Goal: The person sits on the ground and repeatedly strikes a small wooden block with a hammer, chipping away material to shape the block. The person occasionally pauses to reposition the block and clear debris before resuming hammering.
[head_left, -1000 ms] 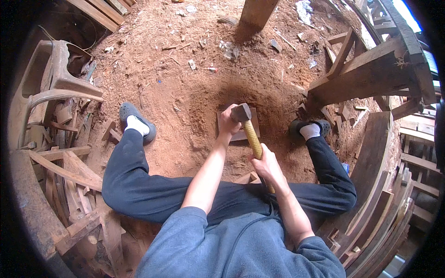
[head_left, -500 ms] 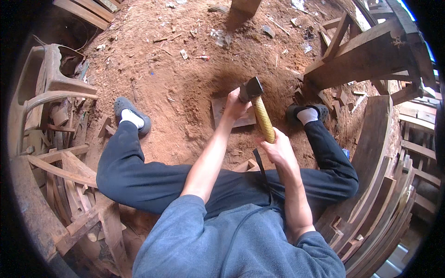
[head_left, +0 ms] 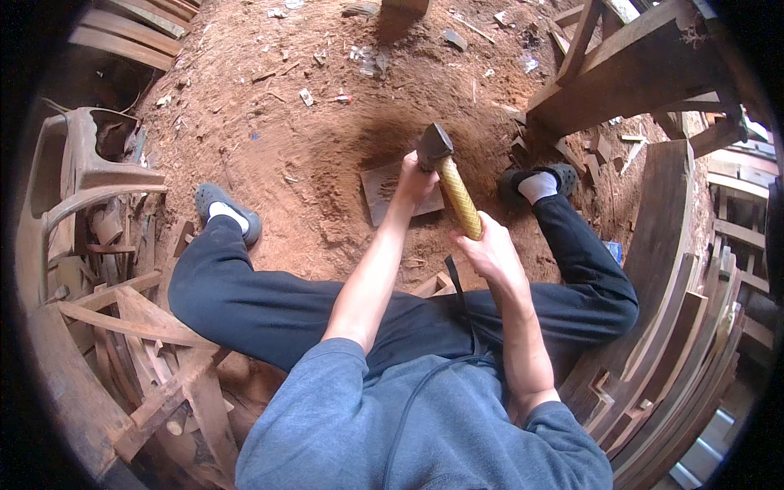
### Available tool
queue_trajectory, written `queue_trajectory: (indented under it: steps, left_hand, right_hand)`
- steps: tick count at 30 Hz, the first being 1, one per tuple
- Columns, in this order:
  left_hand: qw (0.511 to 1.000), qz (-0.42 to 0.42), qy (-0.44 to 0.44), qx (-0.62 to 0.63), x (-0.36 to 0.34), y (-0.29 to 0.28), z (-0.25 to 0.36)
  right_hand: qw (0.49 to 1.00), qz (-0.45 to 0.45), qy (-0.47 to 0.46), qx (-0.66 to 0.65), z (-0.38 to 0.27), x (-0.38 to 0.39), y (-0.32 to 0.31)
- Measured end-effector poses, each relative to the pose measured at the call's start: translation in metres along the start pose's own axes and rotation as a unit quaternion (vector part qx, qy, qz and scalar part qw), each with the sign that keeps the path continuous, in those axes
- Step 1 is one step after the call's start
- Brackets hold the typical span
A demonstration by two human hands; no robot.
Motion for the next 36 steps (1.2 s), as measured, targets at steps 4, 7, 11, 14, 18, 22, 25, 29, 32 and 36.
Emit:
queue_trajectory:
  steps: [4, 7, 11, 14, 18, 22, 25, 29, 32, 36]
  left_hand:
    - [0.999, 0.01, -0.038, 0.029, -0.002, 0.004, 0.001]
    - [1.0, -0.001, -0.023, -0.007, -0.004, 0.002, 0.001]
    - [0.992, -0.018, 0.062, -0.112, -0.005, 0.0, 0.0]
    - [1.0, 0.008, 0.009, 0.005, -0.007, 0.003, -0.007]
    - [0.998, -0.008, 0.048, -0.039, -0.007, 0.003, -0.011]
    - [0.987, -0.032, 0.072, -0.138, -0.006, -0.001, -0.01]
    - [0.997, -0.023, 0.026, -0.069, -0.006, -0.001, -0.009]
    - [0.998, -0.041, -0.01, -0.052, -0.003, -0.001, -0.001]
    - [0.995, -0.089, -0.046, -0.003, 0.001, -0.006, 0.008]
    - [0.98, -0.15, 0.025, -0.127, 0.007, -0.011, 0.017]
  right_hand:
    - [1.0, 0.0, 0.003, -0.007, -0.004, 0.0, -0.004]
    - [1.0, 0.0, 0.009, -0.013, -0.005, -0.002, -0.004]
    - [1.0, 0.002, 0.008, -0.018, -0.005, -0.002, -0.004]
    - [1.0, 0.006, 0.01, -0.018, -0.005, -0.001, -0.005]
    - [1.0, 0.003, 0.027, -0.011, -0.004, -0.001, -0.007]
    - [0.999, 0.002, 0.013, -0.03, -0.002, -0.002, -0.005]
    - [0.999, 0.004, 0.009, -0.032, 0.001, -0.003, -0.003]
    - [1.0, -0.001, 0.01, -0.029, 0.004, -0.001, -0.001]
    - [1.0, -0.001, 0.006, -0.023, 0.008, 0.002, -0.001]
    - [1.0, 0.003, -0.009, -0.025, 0.014, 0.007, -0.001]
Point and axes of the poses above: each hand's wrist, its own x-axis away from the middle knuckle, its own y-axis out of the palm, z = x × y, the point moved 1 cm from there along -x, towards the middle knuckle, and after that the axes turned 2 degrees about y, right-handed, at the moved point
